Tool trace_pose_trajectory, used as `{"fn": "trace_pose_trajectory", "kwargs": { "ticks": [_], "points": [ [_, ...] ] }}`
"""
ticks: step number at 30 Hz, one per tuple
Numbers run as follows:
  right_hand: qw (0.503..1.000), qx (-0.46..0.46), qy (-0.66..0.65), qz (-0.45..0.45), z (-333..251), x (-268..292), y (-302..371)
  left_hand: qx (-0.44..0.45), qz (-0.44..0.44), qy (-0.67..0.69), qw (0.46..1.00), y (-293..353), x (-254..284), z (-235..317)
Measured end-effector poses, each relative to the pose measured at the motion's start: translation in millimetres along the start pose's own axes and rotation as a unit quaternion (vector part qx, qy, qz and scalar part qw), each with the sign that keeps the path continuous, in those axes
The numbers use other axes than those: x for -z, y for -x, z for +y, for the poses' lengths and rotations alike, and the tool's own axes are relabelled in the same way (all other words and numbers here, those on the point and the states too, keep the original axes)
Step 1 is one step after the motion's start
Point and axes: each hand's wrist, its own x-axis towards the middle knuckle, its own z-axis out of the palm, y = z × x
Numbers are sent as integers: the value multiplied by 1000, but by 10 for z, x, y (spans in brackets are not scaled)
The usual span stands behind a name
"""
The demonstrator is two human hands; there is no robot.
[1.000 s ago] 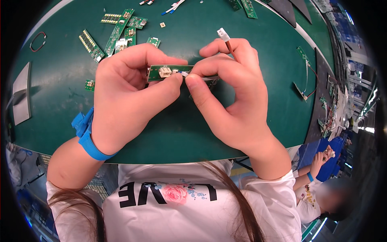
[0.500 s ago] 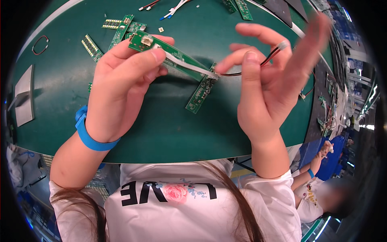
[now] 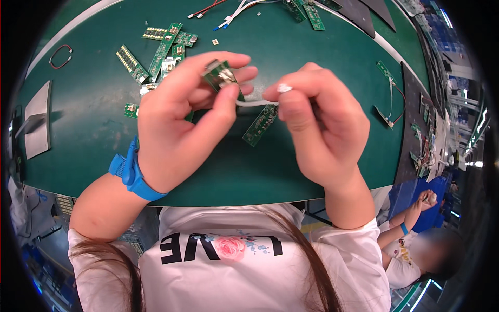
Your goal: Assembling electronic circuit boards by connecting wires and components.
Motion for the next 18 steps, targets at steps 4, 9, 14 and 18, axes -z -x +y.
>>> {"fn": "trace_pose_trajectory", "kwargs": {
  "ticks": [4, 9, 14, 18],
  "points": [
    [992, 100, 82, 3, 40, -65, -18, -17, -36, -91, 995, 38, 3, 71],
    [984, 98, 142, 39, 25, -110, 13, -30, -58, -102, 993, 39, 39, 56],
    [979, 81, 183, 41, 13, -91, 43, -159, -79, -193, 965, 42, 56, -59],
    [975, 90, 200, 36, 10, -79, 46, -134, -104, -212, 962, 37, 68, -27]
  ]
}}
